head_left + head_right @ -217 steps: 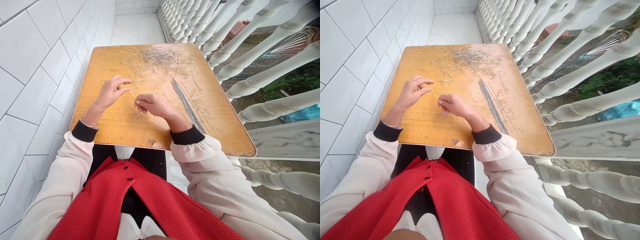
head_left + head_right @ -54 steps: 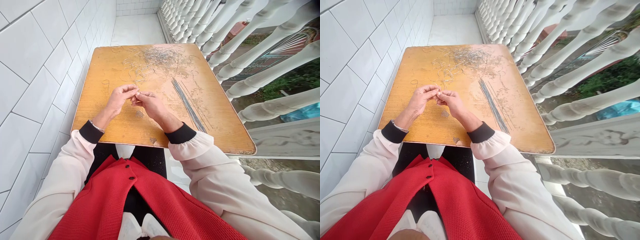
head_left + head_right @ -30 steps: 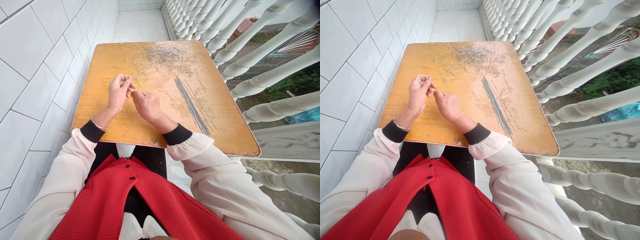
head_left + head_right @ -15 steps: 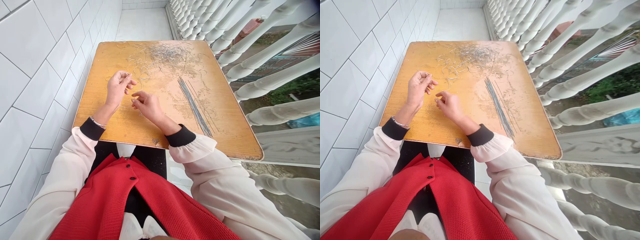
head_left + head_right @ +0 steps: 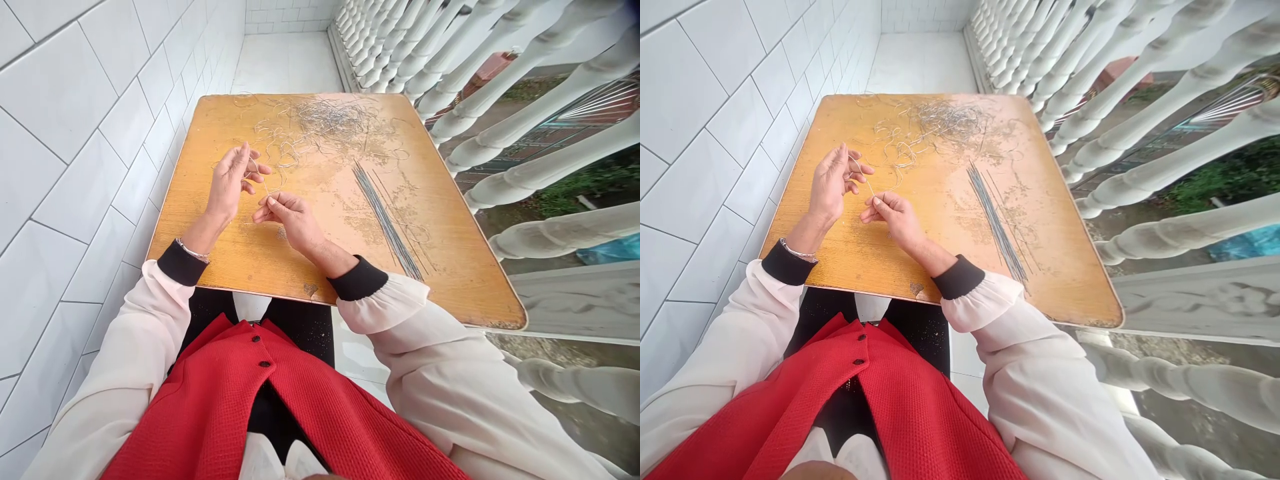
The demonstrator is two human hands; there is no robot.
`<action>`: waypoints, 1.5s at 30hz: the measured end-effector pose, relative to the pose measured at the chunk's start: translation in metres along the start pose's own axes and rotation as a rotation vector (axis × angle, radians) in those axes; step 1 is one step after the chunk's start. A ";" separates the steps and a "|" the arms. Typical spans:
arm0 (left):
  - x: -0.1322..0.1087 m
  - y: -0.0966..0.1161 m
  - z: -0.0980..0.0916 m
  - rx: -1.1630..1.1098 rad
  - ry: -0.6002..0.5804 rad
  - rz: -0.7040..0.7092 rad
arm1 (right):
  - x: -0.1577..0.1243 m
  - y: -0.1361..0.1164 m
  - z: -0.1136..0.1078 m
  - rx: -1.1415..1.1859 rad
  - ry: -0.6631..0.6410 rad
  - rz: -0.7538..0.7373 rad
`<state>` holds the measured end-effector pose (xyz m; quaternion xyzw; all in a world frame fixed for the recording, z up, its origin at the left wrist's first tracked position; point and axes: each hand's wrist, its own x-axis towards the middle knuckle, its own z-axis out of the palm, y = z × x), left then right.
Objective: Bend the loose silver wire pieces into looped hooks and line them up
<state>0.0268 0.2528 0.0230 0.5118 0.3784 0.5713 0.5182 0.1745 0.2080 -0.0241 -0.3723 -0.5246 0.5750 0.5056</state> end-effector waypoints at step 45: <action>0.007 -0.004 -0.029 -0.059 -0.305 -0.084 | 0.000 0.002 0.000 -0.108 0.085 -0.025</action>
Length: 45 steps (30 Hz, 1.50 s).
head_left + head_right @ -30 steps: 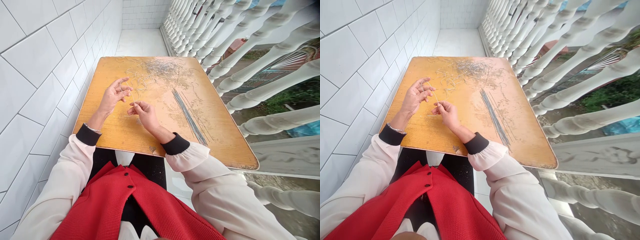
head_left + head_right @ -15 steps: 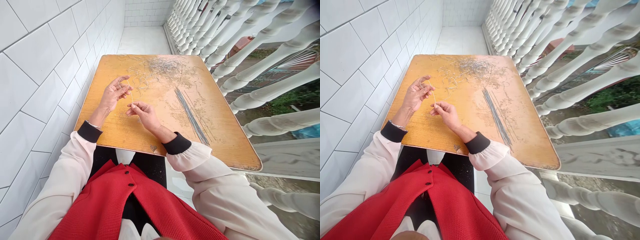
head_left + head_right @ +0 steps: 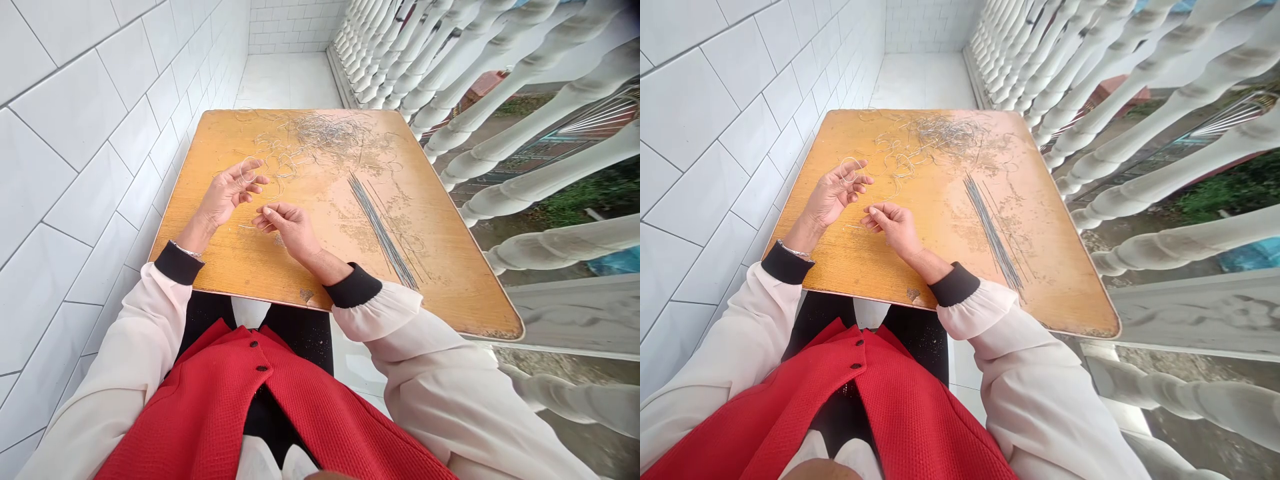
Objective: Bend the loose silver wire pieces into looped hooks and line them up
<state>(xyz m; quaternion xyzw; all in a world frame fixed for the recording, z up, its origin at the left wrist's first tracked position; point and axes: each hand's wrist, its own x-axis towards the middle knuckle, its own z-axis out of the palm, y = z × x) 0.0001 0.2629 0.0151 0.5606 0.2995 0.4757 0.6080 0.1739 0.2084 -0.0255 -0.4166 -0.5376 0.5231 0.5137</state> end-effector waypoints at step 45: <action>-0.002 -0.005 0.006 0.481 -0.067 0.170 | 0.000 -0.013 -0.006 -0.076 0.024 -0.017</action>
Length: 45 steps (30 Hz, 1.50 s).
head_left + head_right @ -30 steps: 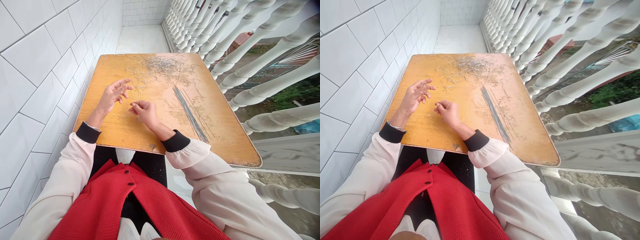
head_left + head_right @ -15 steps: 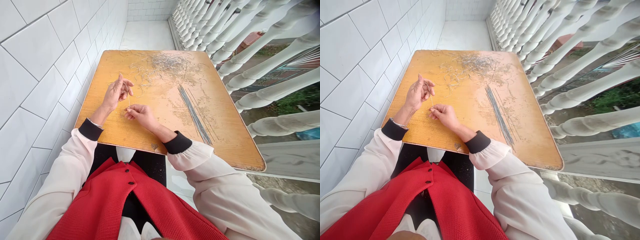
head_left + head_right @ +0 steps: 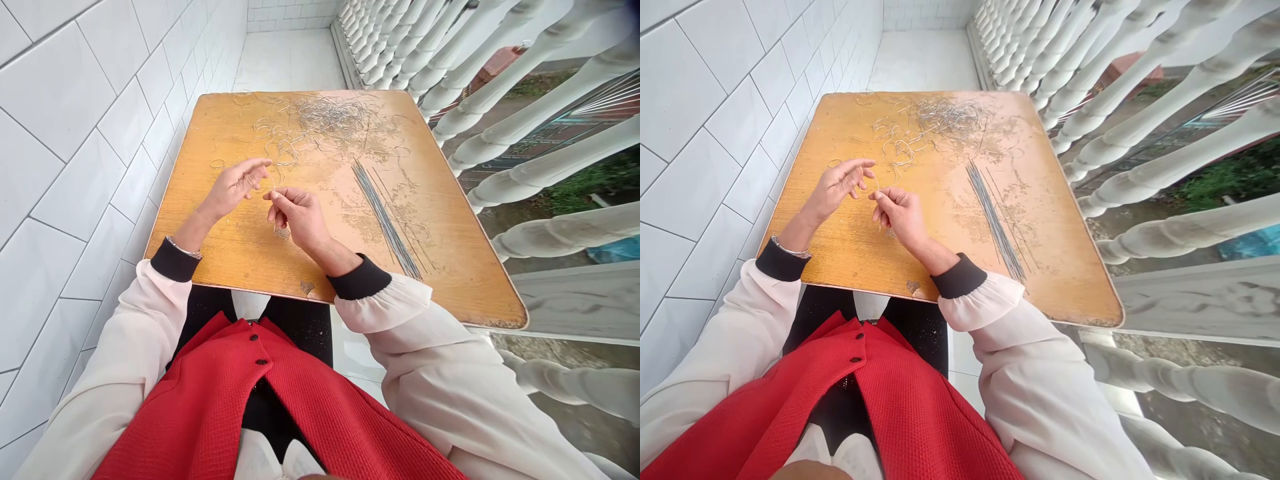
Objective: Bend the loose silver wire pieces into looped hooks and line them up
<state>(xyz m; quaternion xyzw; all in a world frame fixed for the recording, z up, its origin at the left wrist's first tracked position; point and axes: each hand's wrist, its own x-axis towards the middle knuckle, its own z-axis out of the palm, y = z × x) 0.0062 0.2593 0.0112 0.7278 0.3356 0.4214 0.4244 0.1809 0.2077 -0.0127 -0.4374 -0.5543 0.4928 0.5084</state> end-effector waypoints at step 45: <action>-0.004 0.011 -0.002 -0.161 0.038 -0.118 | 0.002 0.009 -0.005 -0.025 -0.012 -0.102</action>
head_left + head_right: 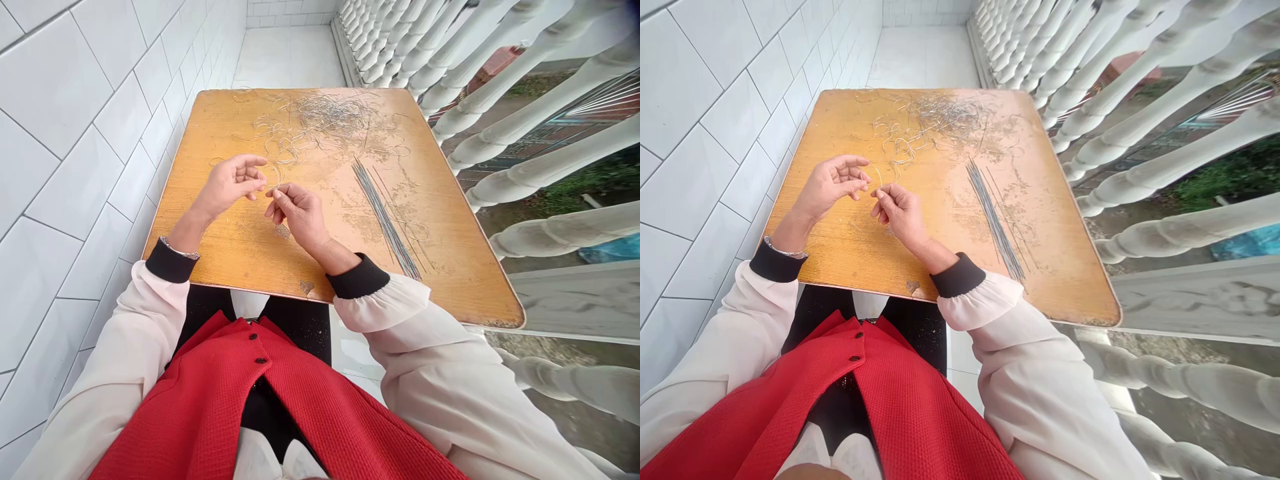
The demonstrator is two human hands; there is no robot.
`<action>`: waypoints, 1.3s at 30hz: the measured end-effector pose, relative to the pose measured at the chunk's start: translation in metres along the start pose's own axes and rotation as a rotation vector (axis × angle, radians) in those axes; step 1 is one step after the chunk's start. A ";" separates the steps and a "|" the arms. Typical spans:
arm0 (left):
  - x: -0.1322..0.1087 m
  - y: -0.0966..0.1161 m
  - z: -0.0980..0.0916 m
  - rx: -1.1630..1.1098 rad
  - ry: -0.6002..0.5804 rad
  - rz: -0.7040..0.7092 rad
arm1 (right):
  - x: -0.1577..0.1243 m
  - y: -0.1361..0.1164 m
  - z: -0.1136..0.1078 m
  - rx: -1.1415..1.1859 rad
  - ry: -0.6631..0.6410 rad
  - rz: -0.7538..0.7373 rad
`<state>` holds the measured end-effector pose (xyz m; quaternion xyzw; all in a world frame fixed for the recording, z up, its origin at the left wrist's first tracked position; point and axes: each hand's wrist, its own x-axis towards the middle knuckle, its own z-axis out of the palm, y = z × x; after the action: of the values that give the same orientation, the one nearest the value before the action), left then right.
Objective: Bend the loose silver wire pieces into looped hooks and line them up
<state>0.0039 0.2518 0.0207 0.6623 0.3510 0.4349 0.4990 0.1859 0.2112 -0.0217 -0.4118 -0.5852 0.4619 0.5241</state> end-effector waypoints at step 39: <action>-0.005 0.005 0.031 -0.284 0.069 -0.184 | 0.004 -0.001 -0.001 0.068 0.086 -0.055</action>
<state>0.0307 0.2354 0.0208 0.5348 0.3621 0.4551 0.6130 0.1867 0.2148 -0.0197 -0.3970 -0.5571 0.4488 0.5749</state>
